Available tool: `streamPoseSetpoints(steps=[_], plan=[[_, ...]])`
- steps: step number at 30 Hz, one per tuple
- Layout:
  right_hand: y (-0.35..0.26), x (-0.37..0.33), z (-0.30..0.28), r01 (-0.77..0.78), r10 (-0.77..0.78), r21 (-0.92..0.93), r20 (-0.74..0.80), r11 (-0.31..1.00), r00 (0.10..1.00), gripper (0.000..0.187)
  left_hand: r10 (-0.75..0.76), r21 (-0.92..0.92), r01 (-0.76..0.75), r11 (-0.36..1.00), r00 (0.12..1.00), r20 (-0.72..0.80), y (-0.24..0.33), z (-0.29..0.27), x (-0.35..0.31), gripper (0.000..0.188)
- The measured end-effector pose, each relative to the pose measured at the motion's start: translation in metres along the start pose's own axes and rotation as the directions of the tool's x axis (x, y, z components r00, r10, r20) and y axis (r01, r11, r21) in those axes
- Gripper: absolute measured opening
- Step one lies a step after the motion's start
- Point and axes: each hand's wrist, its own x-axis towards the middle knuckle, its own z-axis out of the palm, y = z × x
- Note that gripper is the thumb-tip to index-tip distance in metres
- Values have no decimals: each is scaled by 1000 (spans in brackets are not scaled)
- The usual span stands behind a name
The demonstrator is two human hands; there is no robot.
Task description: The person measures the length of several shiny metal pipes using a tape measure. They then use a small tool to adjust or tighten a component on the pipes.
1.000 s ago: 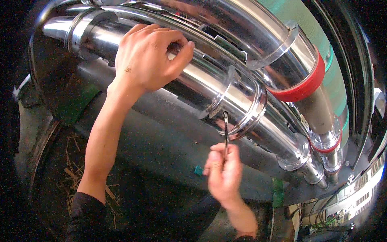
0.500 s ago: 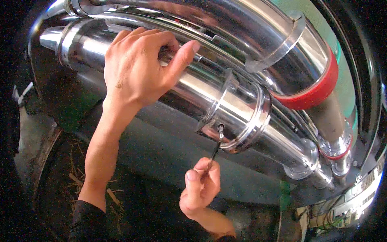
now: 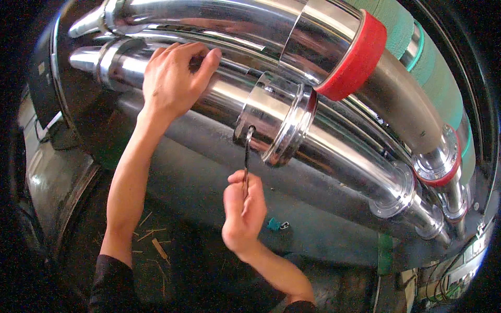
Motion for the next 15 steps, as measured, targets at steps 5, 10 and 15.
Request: streamPoseSetpoints(steps=[5, 10, 15], plan=[[-9, 16, -35, 142, -131, -309, 58, 940, 990, 23, 20, 3, -20, 1000, 999, -25, -1, 2, 1, 37], [-20, -1, -43, 421, -309, -517, 291, 745, 905, 13, 14, -21, -14, 1000, 1000, -16, -1, -2, 0, 36], [-60, 22, -74, 610, -492, -646, 387, 458, 780, 20, 5, -15, -5, 1000, 999, 31, 5, -4, 0, 35]])
